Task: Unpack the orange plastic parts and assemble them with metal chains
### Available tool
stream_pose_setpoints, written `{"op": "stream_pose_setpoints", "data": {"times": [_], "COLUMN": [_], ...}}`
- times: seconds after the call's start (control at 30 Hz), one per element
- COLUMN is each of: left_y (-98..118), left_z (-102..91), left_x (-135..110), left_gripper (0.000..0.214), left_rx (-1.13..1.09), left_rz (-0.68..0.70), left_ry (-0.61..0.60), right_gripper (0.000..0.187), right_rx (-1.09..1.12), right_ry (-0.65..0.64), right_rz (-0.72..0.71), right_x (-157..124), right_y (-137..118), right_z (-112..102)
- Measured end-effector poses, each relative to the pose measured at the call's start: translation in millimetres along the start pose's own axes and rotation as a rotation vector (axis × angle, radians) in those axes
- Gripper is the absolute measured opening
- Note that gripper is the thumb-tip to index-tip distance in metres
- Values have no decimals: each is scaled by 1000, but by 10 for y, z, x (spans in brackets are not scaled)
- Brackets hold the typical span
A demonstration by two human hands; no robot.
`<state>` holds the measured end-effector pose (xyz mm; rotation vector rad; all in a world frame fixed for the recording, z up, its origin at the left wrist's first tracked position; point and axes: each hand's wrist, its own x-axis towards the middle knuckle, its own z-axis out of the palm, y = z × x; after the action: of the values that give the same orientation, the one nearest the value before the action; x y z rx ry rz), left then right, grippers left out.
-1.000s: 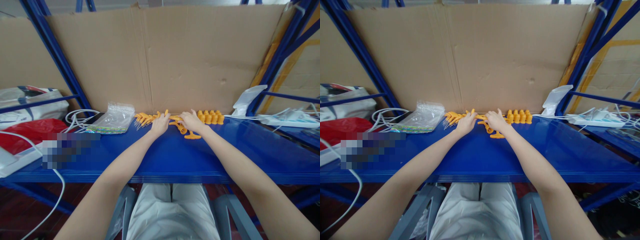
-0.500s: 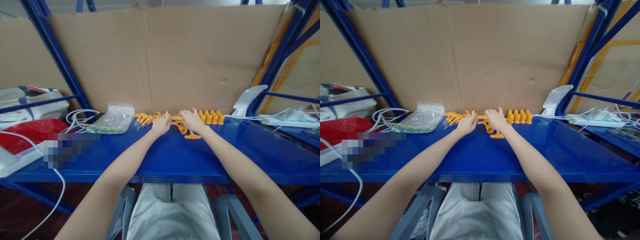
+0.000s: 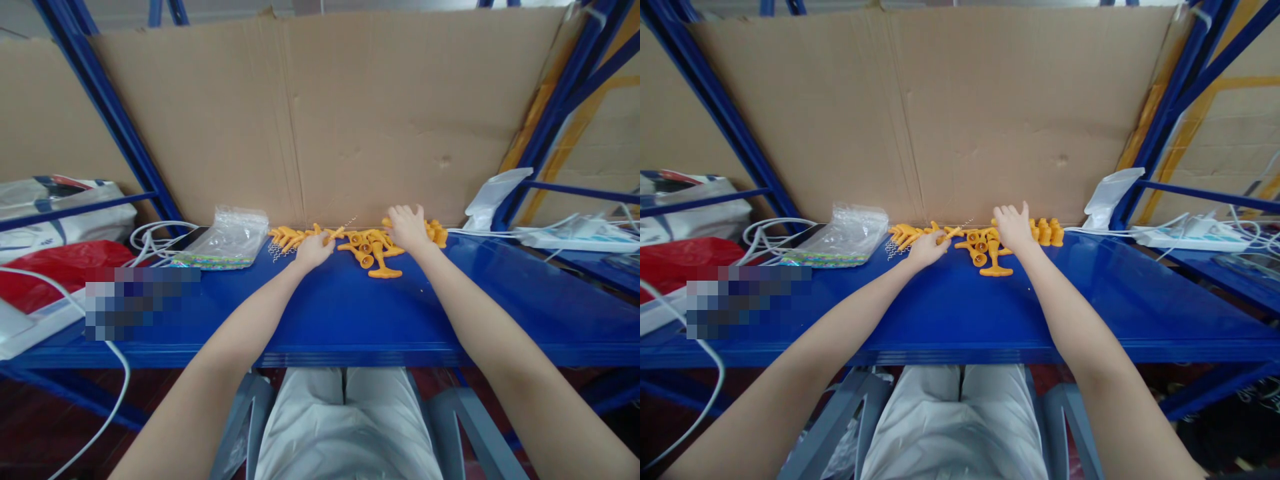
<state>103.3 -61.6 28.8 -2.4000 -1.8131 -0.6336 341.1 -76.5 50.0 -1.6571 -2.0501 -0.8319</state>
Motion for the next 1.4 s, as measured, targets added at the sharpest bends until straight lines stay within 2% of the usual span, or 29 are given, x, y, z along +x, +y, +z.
{"op": "stream_pose_setpoints", "data": {"times": [0.17,0.3,0.4,0.63,0.8,1.1,1.3,1.4], "left_y": [-77,-45,-20,-1,-6,-72,-122,-156], "left_z": [-31,-50,-64,-84,-63,-27,-8,27], "left_x": [28,13,0,-20,-17,37,55,65], "left_gripper": [43,44,43,43,45,38,44,47], "left_rx": [3,33,52,80,99,84,44,42], "left_rz": [-67,-64,-62,-53,-42,-49,-35,7], "left_ry": [43,34,28,18,33,38,67,85], "right_gripper": [35,39,41,49,44,27,34,43], "right_rx": [-12,-27,-12,45,76,274,251,164], "right_ry": [-42,-252,-404,-489,-485,-606,-612,-508], "right_rz": [333,566,650,656,636,606,633,632], "right_x": [-23,-38,-44,-57,-42,-33,-42,-52], "right_y": [373,538,555,502,514,554,500,494], "right_z": [57,53,39,13,73,129,106,112]}}
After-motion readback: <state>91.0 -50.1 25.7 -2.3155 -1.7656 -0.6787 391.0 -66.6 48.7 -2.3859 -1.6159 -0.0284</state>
